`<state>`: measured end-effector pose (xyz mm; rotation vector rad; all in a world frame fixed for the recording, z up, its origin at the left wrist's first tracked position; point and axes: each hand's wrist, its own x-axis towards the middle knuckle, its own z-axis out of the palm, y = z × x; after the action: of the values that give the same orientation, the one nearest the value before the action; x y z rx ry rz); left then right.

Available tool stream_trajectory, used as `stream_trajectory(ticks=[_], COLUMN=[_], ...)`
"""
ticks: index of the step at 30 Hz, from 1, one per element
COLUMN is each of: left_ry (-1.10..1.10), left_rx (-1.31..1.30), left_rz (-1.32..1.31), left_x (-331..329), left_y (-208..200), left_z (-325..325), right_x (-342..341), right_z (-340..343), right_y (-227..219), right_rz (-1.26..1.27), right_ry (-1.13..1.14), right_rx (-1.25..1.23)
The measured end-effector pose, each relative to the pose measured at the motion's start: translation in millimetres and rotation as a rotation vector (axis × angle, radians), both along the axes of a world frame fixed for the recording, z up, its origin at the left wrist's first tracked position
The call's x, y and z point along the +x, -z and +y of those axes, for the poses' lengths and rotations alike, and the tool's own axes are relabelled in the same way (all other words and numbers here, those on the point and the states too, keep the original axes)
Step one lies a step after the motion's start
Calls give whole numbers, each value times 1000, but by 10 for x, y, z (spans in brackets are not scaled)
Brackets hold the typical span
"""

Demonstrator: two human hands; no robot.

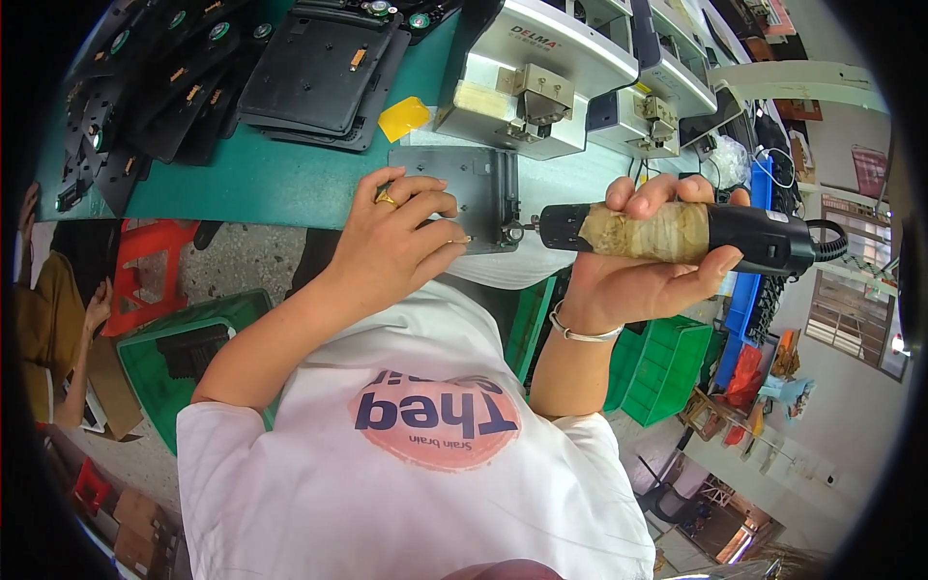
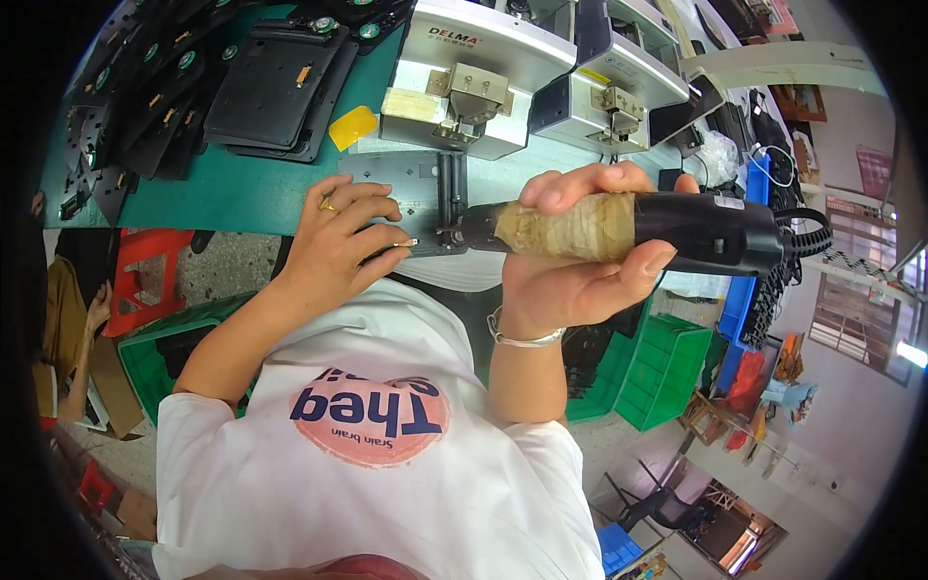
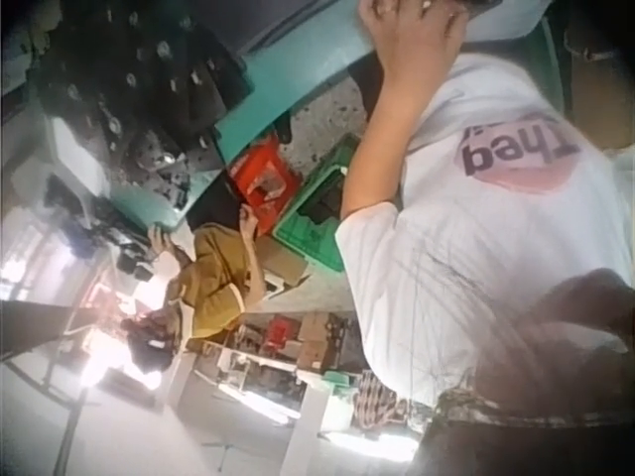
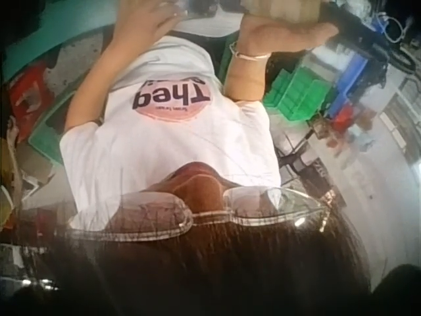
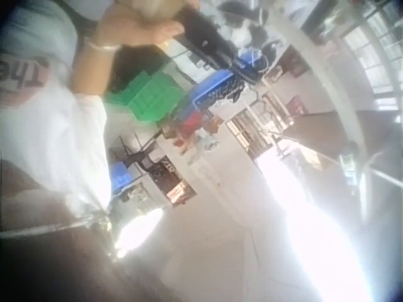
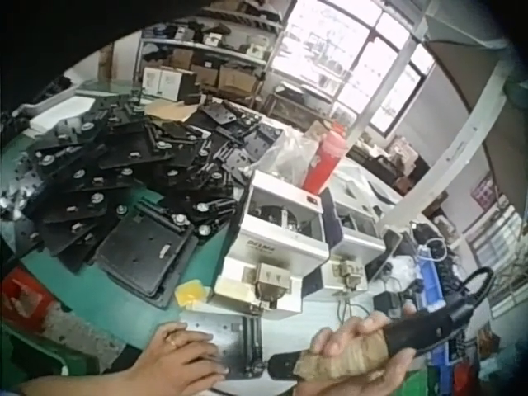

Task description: The person assembles electronic components by driving screws into plastic housings using an electric screwdriver.

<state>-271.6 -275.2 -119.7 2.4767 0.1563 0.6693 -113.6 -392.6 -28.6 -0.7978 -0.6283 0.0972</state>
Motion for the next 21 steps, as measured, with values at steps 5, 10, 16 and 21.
stream_trajectory(ticks=[5, 10, 16, 21], left_ry=[0, -45, -100, -90], left_rx=[9, -120, -292, -342], left_rz=[34, 6, 32, 36], left_x=[8, 7, 76, 91], left_y=[-28, -165, -340, -296], left_z=[4, -20, -72, -81], right_x=[49, 30, -4, 3], right_z=[57, 54, -6, -22], right_y=[-17, -32, -43, -31], right_rz=[-105, -111, -166, -216], right_ry=[-121, -199, -389, -470], right_rx=[107, 122, 168, 140])
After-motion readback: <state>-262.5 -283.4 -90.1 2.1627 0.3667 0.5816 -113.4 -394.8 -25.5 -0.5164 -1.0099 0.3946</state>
